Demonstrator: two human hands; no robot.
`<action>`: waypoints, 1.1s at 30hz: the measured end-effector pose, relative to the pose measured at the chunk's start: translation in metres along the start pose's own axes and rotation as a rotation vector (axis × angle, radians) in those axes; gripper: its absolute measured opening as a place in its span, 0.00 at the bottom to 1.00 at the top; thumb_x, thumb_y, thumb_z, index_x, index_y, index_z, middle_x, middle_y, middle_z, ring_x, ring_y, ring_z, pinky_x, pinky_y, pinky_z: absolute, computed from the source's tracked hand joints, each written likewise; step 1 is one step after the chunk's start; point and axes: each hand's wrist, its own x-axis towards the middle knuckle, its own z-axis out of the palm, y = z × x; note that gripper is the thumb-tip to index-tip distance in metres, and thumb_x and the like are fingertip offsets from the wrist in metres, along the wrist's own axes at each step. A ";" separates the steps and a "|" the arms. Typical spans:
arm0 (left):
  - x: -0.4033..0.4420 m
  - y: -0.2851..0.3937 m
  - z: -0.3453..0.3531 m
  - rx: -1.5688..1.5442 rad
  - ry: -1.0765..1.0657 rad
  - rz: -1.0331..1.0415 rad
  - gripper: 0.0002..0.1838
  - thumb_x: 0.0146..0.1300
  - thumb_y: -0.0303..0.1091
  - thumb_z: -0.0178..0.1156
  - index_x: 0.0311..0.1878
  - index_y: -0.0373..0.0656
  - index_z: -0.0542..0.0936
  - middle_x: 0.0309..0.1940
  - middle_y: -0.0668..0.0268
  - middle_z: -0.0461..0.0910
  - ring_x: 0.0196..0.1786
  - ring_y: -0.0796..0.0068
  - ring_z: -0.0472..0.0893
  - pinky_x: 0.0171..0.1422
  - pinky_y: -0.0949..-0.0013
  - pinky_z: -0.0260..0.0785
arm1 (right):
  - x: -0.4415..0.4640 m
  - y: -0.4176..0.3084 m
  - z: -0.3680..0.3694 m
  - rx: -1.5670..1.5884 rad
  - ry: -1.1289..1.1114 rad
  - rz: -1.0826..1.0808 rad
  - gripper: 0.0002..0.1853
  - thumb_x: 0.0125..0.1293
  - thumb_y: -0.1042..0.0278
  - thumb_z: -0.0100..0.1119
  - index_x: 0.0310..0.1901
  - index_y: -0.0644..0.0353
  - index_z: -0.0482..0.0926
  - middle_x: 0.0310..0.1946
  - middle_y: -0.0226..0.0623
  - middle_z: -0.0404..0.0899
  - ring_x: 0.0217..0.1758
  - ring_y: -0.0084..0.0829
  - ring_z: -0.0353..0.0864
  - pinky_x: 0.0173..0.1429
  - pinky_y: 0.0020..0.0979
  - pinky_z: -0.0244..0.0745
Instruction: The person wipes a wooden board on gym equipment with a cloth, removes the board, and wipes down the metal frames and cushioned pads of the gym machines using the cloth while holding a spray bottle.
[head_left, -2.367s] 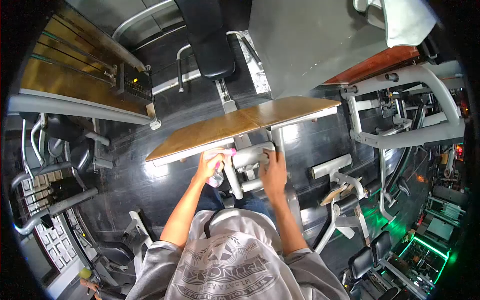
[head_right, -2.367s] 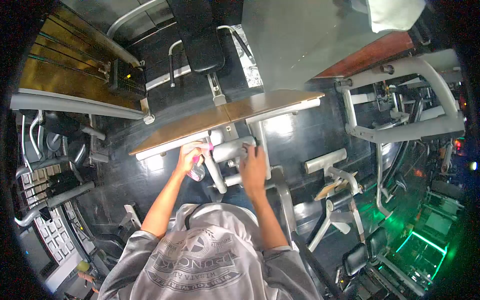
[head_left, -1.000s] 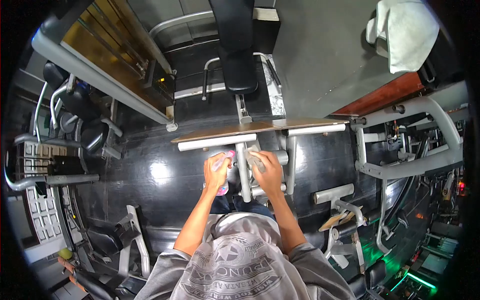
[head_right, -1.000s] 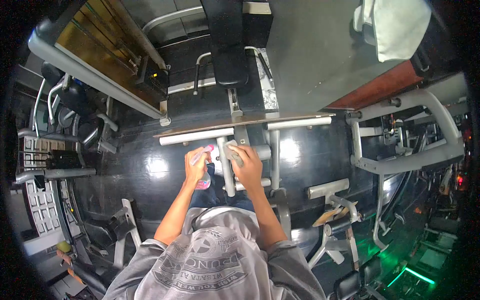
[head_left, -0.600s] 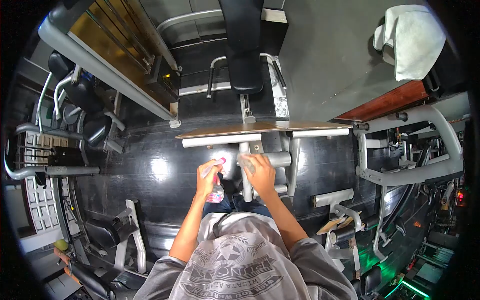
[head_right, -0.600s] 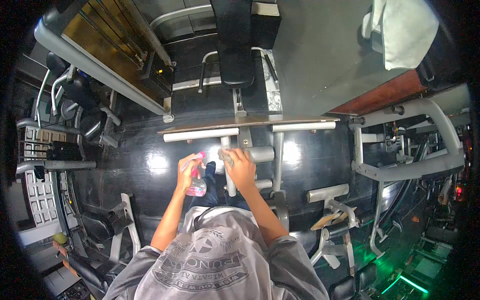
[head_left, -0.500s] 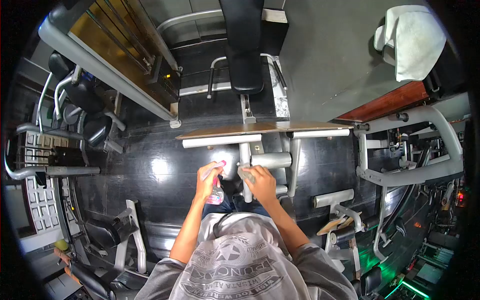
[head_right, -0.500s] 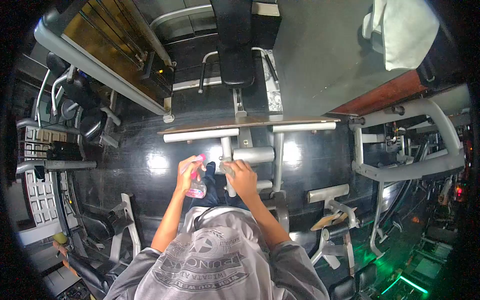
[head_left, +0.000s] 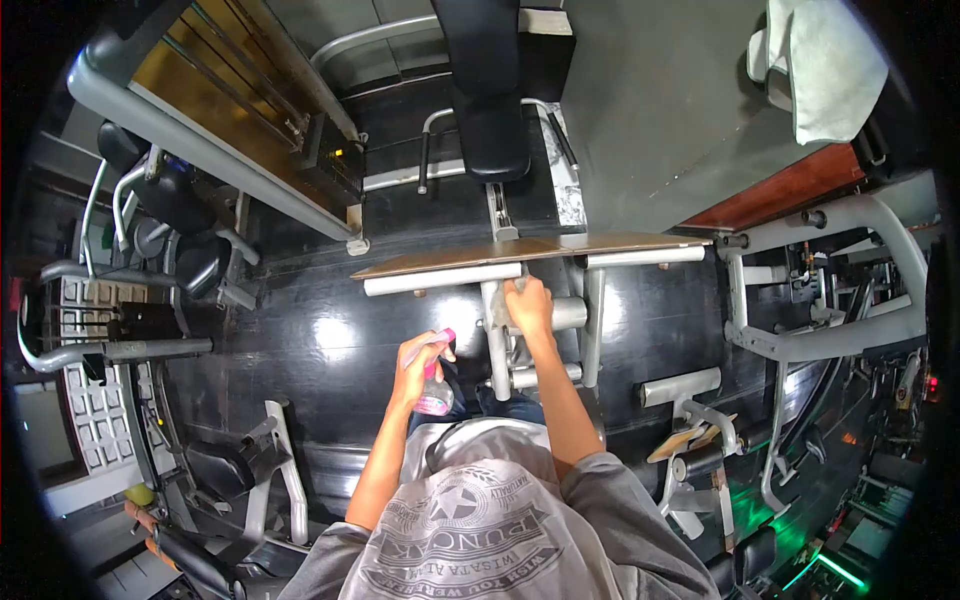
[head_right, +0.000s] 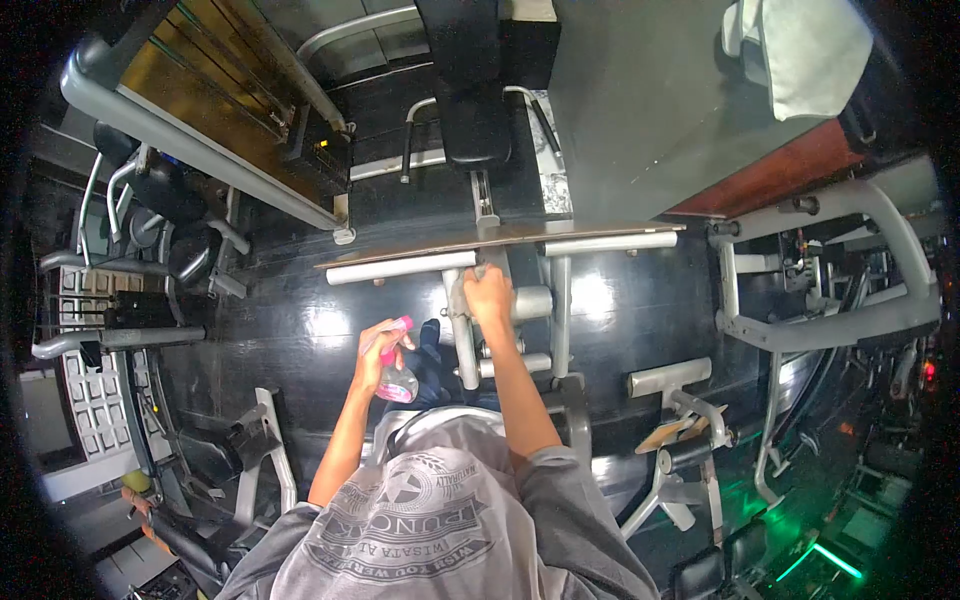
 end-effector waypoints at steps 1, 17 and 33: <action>0.000 -0.001 -0.001 0.003 -0.006 -0.011 0.18 0.63 0.44 0.55 0.35 0.35 0.79 0.27 0.58 0.81 0.17 0.74 0.75 0.22 0.73 0.66 | -0.001 -0.004 -0.008 -0.003 -0.058 -0.019 0.24 0.62 0.50 0.60 0.45 0.68 0.83 0.40 0.60 0.83 0.49 0.57 0.82 0.54 0.46 0.75; -0.001 0.017 0.000 0.068 0.010 -0.037 0.19 0.62 0.45 0.53 0.36 0.35 0.77 0.28 0.57 0.80 0.17 0.72 0.74 0.24 0.71 0.66 | 0.003 -0.022 -0.030 0.035 -0.240 0.008 0.20 0.62 0.56 0.61 0.44 0.68 0.82 0.46 0.63 0.81 0.51 0.59 0.80 0.58 0.50 0.75; 0.011 0.023 -0.007 0.076 -0.034 -0.072 0.19 0.61 0.46 0.54 0.37 0.35 0.77 0.29 0.56 0.81 0.18 0.72 0.75 0.24 0.71 0.67 | -0.099 0.023 -0.046 0.094 -0.090 -0.435 0.20 0.48 0.72 0.72 0.46 0.49 0.85 0.44 0.34 0.78 0.48 0.41 0.81 0.51 0.39 0.79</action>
